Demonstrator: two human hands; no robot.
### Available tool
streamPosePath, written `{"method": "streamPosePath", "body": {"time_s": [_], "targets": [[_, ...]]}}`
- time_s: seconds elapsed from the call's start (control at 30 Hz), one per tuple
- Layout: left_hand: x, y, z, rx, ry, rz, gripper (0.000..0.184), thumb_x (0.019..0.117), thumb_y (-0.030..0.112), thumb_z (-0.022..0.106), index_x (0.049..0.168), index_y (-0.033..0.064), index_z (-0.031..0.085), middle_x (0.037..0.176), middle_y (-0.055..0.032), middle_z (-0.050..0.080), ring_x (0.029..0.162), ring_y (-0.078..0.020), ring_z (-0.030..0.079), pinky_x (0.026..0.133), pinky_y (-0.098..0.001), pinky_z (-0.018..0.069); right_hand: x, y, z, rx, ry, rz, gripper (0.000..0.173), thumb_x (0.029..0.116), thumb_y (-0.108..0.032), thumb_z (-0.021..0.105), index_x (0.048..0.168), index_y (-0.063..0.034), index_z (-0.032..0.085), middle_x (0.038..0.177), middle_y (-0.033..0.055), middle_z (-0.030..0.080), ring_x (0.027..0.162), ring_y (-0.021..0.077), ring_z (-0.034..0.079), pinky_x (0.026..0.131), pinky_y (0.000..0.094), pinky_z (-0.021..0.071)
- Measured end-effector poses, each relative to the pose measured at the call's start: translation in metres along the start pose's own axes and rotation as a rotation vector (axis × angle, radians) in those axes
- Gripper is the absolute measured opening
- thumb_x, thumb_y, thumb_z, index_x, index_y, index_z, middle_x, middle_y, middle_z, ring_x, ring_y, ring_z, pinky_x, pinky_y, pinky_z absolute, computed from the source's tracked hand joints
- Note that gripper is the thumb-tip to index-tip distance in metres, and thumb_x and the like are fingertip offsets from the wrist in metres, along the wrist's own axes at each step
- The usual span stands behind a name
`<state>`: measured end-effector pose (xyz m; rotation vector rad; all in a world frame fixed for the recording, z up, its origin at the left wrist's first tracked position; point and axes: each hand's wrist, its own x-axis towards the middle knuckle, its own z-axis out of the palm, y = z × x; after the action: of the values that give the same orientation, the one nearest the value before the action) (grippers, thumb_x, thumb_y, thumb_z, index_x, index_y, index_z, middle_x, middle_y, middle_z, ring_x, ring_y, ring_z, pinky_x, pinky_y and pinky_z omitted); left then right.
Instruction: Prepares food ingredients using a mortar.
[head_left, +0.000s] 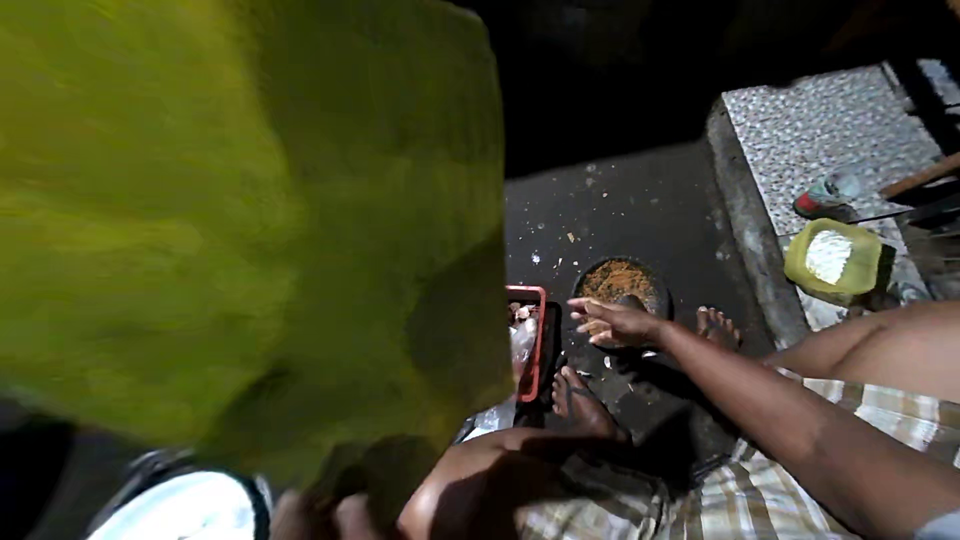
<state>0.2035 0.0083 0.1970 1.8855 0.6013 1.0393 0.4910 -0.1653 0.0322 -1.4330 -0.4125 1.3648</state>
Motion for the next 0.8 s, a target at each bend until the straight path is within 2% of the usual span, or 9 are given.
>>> {"method": "streamPosePath", "body": {"time_s": [0.1, 0.2, 0.37, 0.47, 0.53, 0.63, 0.7, 0.73, 0.8], "targets": [[-0.006, -0.003, 0.046, -0.034, -0.069, -0.134, 0.037, 0.0968, -0.006, 0.047, 0.132, -0.0156, 0.044, 0.119, 0.0143, 0.067, 0.110, 0.0104, 0.060, 0.098, -0.0165, 0.0519, -0.020, -0.027, 0.019, 0.014, -0.144, -0.111, 0.056, 0.1092, -0.024, 0.047, 0.161, -0.0123, 0.029, 0.158, 0.0141, 0.045, 0.136, 0.0216, 0.055, 0.106, 0.0383, 0.0507], [-0.015, -0.019, 0.077, -0.089, -0.117, -0.233, 0.034, 0.0974, -0.005, 0.045, 0.130, -0.0161, 0.048, 0.116, 0.0039, 0.068, 0.105, 0.0062, 0.064, 0.094, -0.0180, 0.0547, -0.034, -0.032, 0.022, -0.088, -0.047, -0.199, 0.052, 0.1008, -0.010, 0.063, 0.148, 0.0019, 0.044, 0.137, 0.0155, 0.060, 0.117, 0.0127, 0.063, 0.099, 0.0282, 0.0536], [-0.038, -0.049, 0.107, -0.220, -0.239, -0.500, 0.039, 0.0993, -0.001, 0.046, 0.137, -0.0102, 0.045, 0.118, -0.0058, 0.065, 0.103, -0.0029, 0.066, 0.091, -0.0233, 0.0567, -0.038, -0.021, 0.005, -0.161, 0.062, -0.213, 0.033, 0.1064, -0.019, 0.057, 0.132, 0.0019, 0.058, 0.119, 0.0139, 0.066, 0.097, 0.0121, 0.067, 0.087, 0.0304, 0.0571], [-0.039, -0.058, 0.117, -0.227, -0.357, -0.750, 0.049, 0.1004, 0.008, 0.053, 0.146, -0.0006, 0.038, 0.124, -0.0127, 0.062, 0.102, -0.0139, 0.068, 0.085, -0.0320, 0.0597, -0.040, -0.012, -0.002, -0.252, 0.042, -0.272, 0.031, 0.1059, -0.017, 0.056, 0.128, 0.0036, 0.061, 0.120, 0.0130, 0.067, 0.105, 0.0099, 0.064, 0.098, 0.0284, 0.0518], [-0.040, -0.065, 0.124, -0.201, -0.402, -0.846, 0.053, 0.1038, 0.011, 0.054, 0.151, 0.0011, 0.033, 0.128, -0.0162, 0.062, 0.104, -0.0170, 0.069, 0.088, -0.0358, 0.0602, -0.039, -0.005, -0.002, -0.292, 0.010, -0.308, 0.031, 0.1056, -0.015, 0.055, 0.128, 0.0050, 0.062, 0.122, 0.0144, 0.067, 0.110, 0.0103, 0.063, 0.102, 0.0286, 0.0496], [-0.044, -0.086, 0.133, 0.054, -0.425, -0.745, 0.048, 0.1035, 0.009, 0.055, 0.147, -0.0041, 0.041, 0.127, -0.0198, 0.063, 0.108, -0.0189, 0.067, 0.094, -0.0366, 0.0568, -0.036, 0.005, -0.009, -0.276, -0.020, -0.266, 0.030, 0.1063, -0.014, 0.054, 0.129, 0.0052, 0.060, 0.122, 0.0152, 0.065, 0.108, 0.0116, 0.063, 0.100, 0.0300, 0.0498], [-0.044, -0.101, 0.133, 0.342, -0.475, -0.612, 0.050, 0.1001, 0.006, 0.059, 0.146, -0.0091, 0.046, 0.136, -0.0294, 0.058, 0.127, -0.0358, 0.059, 0.111, -0.0505, 0.0441, -0.030, 0.014, -0.013, -0.279, 0.020, -0.127, 0.032, 0.1072, -0.015, 0.053, 0.135, 0.0017, 0.056, 0.120, 0.0155, 0.065, 0.096, 0.0137, 0.064, 0.087, 0.0320, 0.0539], [-0.044, -0.105, 0.132, 0.439, -0.515, -0.593, 0.049, 0.0992, 0.006, 0.060, 0.144, -0.0094, 0.048, 0.137, -0.0316, 0.057, 0.131, -0.0414, 0.055, 0.113, -0.0554, 0.0396, -0.026, 0.022, -0.013, -0.285, 0.048, -0.038, 0.033, 0.1075, -0.015, 0.053, 0.137, -0.0002, 0.055, 0.115, 0.0166, 0.064, 0.085, 0.0169, 0.063, 0.076, 0.0352, 0.0546], [-0.043, -0.106, 0.135, 0.525, -0.569, -0.611, 0.041, 0.0985, 0.005, 0.060, 0.138, -0.0067, 0.057, 0.130, -0.0301, 0.062, 0.125, -0.0426, 0.059, 0.109, -0.0585, 0.0423, -0.021, 0.036, -0.008, -0.240, 0.054, 0.102, 0.034, 0.1079, -0.014, 0.052, 0.140, -0.0020, 0.052, 0.114, 0.0184, 0.062, 0.082, 0.0217, 0.063, 0.073, 0.0396, 0.0550]]}}
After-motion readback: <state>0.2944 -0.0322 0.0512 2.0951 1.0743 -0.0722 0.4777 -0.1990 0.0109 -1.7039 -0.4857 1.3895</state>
